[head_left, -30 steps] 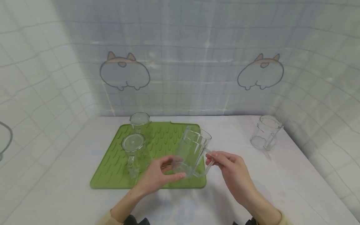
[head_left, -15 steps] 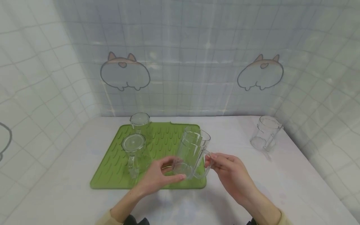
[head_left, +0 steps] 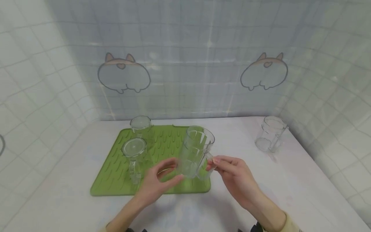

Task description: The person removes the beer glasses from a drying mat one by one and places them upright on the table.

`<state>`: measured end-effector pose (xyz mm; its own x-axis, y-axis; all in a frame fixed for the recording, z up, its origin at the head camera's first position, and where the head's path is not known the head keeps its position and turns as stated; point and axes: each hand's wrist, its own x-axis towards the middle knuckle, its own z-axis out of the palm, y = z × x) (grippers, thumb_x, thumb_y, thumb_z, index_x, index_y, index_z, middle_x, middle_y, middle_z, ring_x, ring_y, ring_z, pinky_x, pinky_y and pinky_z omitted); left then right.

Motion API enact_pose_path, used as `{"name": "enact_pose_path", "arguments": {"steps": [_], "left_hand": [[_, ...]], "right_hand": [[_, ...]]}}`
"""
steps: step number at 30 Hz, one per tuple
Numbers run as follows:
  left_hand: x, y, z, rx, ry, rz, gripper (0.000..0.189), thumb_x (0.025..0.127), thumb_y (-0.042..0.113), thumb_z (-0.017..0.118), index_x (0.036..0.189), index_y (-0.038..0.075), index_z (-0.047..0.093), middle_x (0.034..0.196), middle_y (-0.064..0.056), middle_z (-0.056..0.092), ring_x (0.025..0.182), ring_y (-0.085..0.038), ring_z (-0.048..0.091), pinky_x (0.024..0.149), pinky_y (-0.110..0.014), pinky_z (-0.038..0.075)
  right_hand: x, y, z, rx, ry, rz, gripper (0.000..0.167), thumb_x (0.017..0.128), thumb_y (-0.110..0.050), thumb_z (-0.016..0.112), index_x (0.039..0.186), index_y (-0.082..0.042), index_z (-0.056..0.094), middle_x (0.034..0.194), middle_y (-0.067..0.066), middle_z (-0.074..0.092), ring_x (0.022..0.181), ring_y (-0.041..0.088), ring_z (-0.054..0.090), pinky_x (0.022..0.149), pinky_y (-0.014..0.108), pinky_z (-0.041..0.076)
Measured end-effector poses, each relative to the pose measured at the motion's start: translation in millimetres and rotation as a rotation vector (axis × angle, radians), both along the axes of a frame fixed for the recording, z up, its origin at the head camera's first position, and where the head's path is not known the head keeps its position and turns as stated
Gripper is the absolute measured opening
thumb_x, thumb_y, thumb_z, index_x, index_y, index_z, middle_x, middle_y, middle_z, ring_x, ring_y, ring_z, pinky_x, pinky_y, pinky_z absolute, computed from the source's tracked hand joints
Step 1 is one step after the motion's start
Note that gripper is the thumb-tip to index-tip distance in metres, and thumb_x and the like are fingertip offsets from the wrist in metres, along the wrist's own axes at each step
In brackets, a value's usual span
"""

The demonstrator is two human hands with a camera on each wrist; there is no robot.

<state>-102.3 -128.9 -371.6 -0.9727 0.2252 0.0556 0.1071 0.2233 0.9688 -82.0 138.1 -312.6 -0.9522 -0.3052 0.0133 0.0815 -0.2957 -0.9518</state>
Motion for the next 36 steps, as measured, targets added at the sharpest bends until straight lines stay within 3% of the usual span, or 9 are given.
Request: {"name": "enact_pose_path", "arguments": {"steps": [4, 9, 15, 24, 27, 29, 34, 36], "left_hand": [[4.3, -10.6, 2.6, 0.022, 0.178, 0.01, 0.051, 0.087, 0.016, 0.078, 0.134, 0.01, 0.059, 0.132, -0.003, 0.064, 0.124, -0.026, 0.061, 0.106, -0.032, 0.05], [7.4, -26.7, 11.9, 0.05, 0.417, -0.049, 0.045, 0.09, -0.002, 0.071, 0.133, 0.001, 0.058, 0.13, -0.008, 0.065, 0.12, -0.021, 0.063, 0.103, -0.027, 0.05], [8.3, -44.8, 25.4, 0.136, 0.518, -0.064, 0.046, 0.088, -0.017, 0.061, 0.132, -0.007, 0.055, 0.129, -0.016, 0.064, 0.121, -0.017, 0.063, 0.103, -0.028, 0.051], [2.4, -80.1, 39.9, 0.428, 0.667, -0.032, 0.037, 0.09, -0.026, 0.043, 0.127, -0.026, 0.046, 0.125, -0.023, 0.066, 0.115, -0.024, 0.067, 0.101, -0.029, 0.052], [-0.5, -94.5, 41.5, 0.497, 0.664, 0.03, 0.034, 0.092, -0.024, 0.041, 0.126, -0.028, 0.045, 0.123, -0.025, 0.067, 0.112, -0.027, 0.068, 0.1, -0.032, 0.052], [-1.8, -103.9, 42.4, 0.489, 0.621, 0.133, 0.032, 0.095, -0.019, 0.043, 0.126, -0.027, 0.046, 0.121, -0.023, 0.069, 0.11, -0.026, 0.07, 0.099, -0.032, 0.053], [-6.9, -129.0, 39.7, 0.381, 0.386, 0.43, 0.032, 0.1, 0.0, 0.056, 0.128, -0.014, 0.056, 0.116, -0.008, 0.073, 0.106, -0.015, 0.071, 0.096, -0.024, 0.053], [-10.6, -140.0, 34.3, 0.34, 0.3, 0.492, 0.033, 0.1, 0.008, 0.06, 0.129, -0.007, 0.058, 0.115, -0.001, 0.074, 0.104, -0.01, 0.071, 0.094, -0.019, 0.053]], "right_hand": [[-2.5, 3, -0.1, 0.049, 0.056, -0.067, 0.018, 0.1, -0.013, 0.059, 0.098, -0.008, 0.076, 0.091, -0.003, 0.071, 0.099, 0.018, 0.064, 0.11, 0.029, 0.038], [-6.9, 8, -0.8, 0.095, 0.109, -0.132, 0.017, 0.099, -0.013, 0.06, 0.098, -0.009, 0.076, 0.09, -0.003, 0.071, 0.101, 0.018, 0.063, 0.109, 0.027, 0.039], [-12.4, 12, -2.3, 0.107, 0.122, -0.177, 0.02, 0.099, -0.012, 0.06, 0.103, 0.003, 0.072, 0.09, -0.002, 0.071, 0.102, 0.018, 0.062, 0.107, 0.029, 0.038], [-20.3, 20, -4.1, 0.135, 0.112, -0.22, 0.019, 0.099, -0.017, 0.062, 0.102, -0.002, 0.074, 0.089, -0.002, 0.07, 0.104, 0.02, 0.059, 0.112, 0.036, 0.029], [-23.3, 23, -4.8, 0.137, 0.114, -0.24, 0.019, 0.099, -0.017, 0.063, 0.102, -0.002, 0.074, 0.089, -0.002, 0.07, 0.105, 0.021, 0.06, 0.114, 0.038, 0.024], [-25.3, 24, -5.4, 0.136, 0.113, -0.256, 0.019, 0.099, -0.016, 0.063, 0.103, -0.002, 0.074, 0.088, -0.002, 0.071, 0.104, 0.02, 0.06, 0.114, 0.037, 0.024], [-29.4, 29, -6.2, 0.134, 0.104, -0.294, 0.021, 0.099, -0.015, 0.061, 0.105, 0.002, 0.072, 0.087, -0.003, 0.072, 0.103, 0.018, 0.061, 0.112, 0.033, 0.029], [-31.0, 30, -6.2, 0.139, 0.103, -0.305, 0.023, 0.1, -0.015, 0.061, 0.106, 0.004, 0.072, 0.086, -0.003, 0.072, 0.103, 0.018, 0.061, 0.112, 0.033, 0.029]]}}
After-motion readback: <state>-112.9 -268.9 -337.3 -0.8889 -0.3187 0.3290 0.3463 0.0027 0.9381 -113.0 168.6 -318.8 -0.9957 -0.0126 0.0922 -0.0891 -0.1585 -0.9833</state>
